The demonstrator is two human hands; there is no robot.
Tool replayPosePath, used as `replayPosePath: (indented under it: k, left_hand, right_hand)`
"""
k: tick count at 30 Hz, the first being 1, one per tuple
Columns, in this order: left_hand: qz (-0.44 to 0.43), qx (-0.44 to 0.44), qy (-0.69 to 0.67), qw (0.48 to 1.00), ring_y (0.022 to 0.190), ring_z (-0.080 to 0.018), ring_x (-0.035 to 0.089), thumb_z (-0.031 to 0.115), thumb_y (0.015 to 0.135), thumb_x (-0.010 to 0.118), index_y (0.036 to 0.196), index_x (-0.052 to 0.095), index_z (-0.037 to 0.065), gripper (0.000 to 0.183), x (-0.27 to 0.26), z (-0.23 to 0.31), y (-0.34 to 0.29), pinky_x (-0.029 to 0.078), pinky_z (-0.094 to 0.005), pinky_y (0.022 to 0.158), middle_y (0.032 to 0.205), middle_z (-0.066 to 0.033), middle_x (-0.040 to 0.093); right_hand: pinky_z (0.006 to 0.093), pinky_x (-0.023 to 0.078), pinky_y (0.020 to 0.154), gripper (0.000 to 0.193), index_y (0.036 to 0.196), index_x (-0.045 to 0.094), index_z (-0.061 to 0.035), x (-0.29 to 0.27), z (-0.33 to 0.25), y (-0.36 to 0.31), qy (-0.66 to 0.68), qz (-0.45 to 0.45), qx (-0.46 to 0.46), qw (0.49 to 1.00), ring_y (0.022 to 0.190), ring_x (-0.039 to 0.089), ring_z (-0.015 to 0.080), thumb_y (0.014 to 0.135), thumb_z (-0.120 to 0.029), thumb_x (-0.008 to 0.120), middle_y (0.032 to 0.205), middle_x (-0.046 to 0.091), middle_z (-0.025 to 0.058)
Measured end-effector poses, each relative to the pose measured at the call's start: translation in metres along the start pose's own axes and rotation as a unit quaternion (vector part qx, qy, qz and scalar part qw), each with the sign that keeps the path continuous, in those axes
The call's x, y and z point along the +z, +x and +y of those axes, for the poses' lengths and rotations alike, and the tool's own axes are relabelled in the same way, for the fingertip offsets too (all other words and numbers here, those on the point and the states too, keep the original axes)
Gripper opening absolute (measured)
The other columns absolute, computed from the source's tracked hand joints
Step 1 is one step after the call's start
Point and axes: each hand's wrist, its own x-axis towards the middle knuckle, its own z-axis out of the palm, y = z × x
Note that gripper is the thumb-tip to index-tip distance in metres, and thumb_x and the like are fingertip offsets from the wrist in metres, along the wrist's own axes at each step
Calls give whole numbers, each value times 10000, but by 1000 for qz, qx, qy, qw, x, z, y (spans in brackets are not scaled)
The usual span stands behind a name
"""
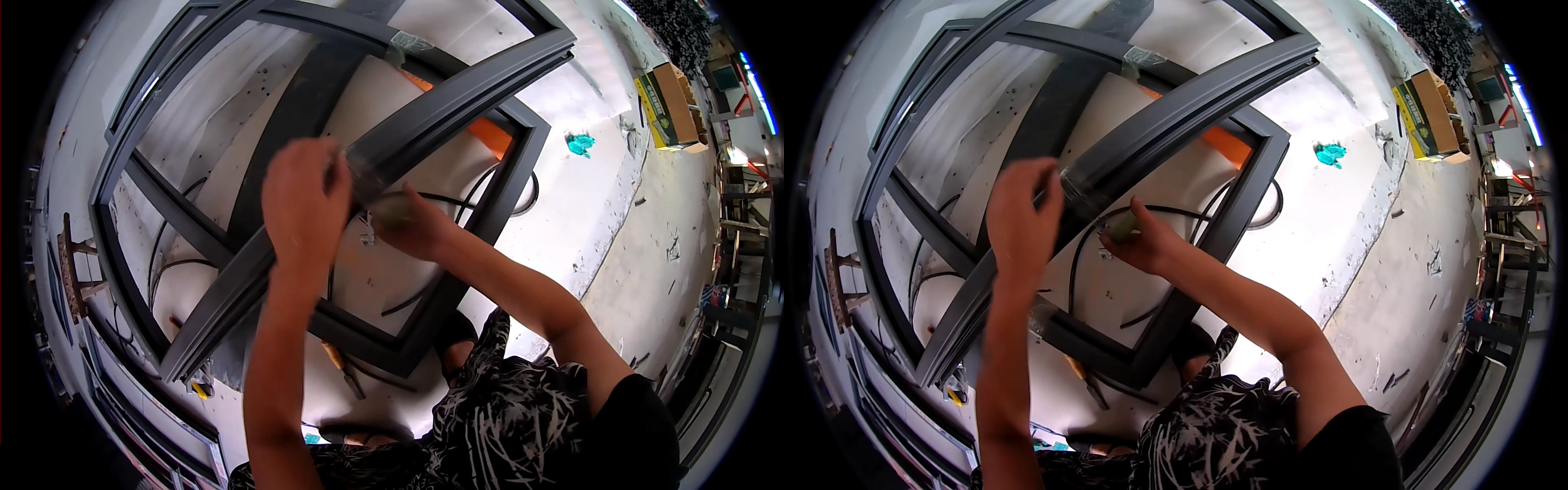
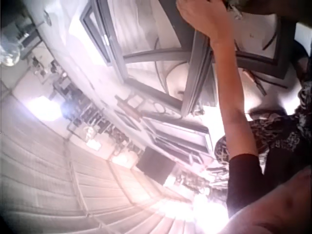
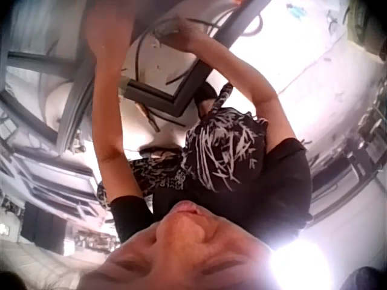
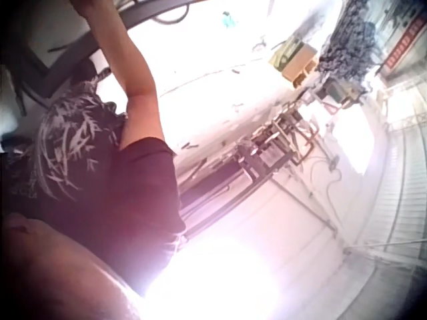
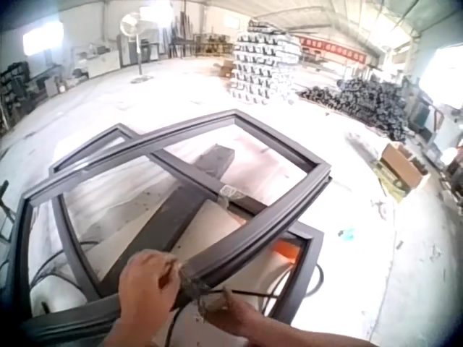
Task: The person wraps tape around window frames to secure sections together, removes protective stickers and tape from the frames using a scraper and by hand, and tapes around additional frame sections.
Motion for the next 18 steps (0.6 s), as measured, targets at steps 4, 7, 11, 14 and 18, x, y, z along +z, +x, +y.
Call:
replayPosePath:
  k: [4, 7, 11, 14, 18]
  left_hand:
    - [-223, -160, -164, 948, 972, -247, 634, 109, 866, 622, 1085, 670, 35, 236, 33, -63, 45, 469, -328, 874, 1037, -118, 670]
    - [-394, -223, -227, 862, 1080, -225, 613, 110, 856, 627, 1175, 639, 14, 333, 59, -94, 51, 446, -317, 948, 1172, -123, 651]
    - [-424, -236, -225, 845, 1180, -263, 571, 95, 802, 664, 1262, 581, -7, 478, 77, -112, 46, 412, -326, 1015, 1255, -146, 618]
    - [-396, -186, -157, 886, 1132, -296, 593, 105, 782, 680, 1210, 599, 8, 447, 79, -114, 47, 433, -341, 976, 1192, -171, 634]
    - [-325, -130, -43, 936, 1027, -343, 621, 161, 777, 686, 1110, 604, 17, 372, 81, -109, 50, 467, -374, 890, 1078, -202, 645]
  right_hand:
    - [398, 529, 931, 329, 1135, 521, -10, 19, -4, 65, -234, 13, -76, 969, 1080, 561, 256, 1008, -312, 498, 1133, 566, 135]
    - [351, 537, 884, 248, 1120, 549, -31, 46, -23, 84, -125, -156, -53, 978, 1041, 572, 208, 1008, -243, 485, 1097, 593, 108]
    - [280, 516, 841, 242, 1166, 575, -45, 60, -39, 101, -209, -191, -156, 946, 984, 582, 144, 1008, -207, 490, 1089, 614, 68]
    - [259, 495, 863, 276, 1216, 564, -41, 67, -42, 132, -255, -212, -176, 927, 986, 582, 131, 1013, -210, 486, 1105, 615, 62]
    - [285, 498, 865, 273, 1188, 564, -42, 62, -39, 149, -224, -202, -166, 939, 966, 597, 154, 1005, -231, 491, 1079, 624, 68]
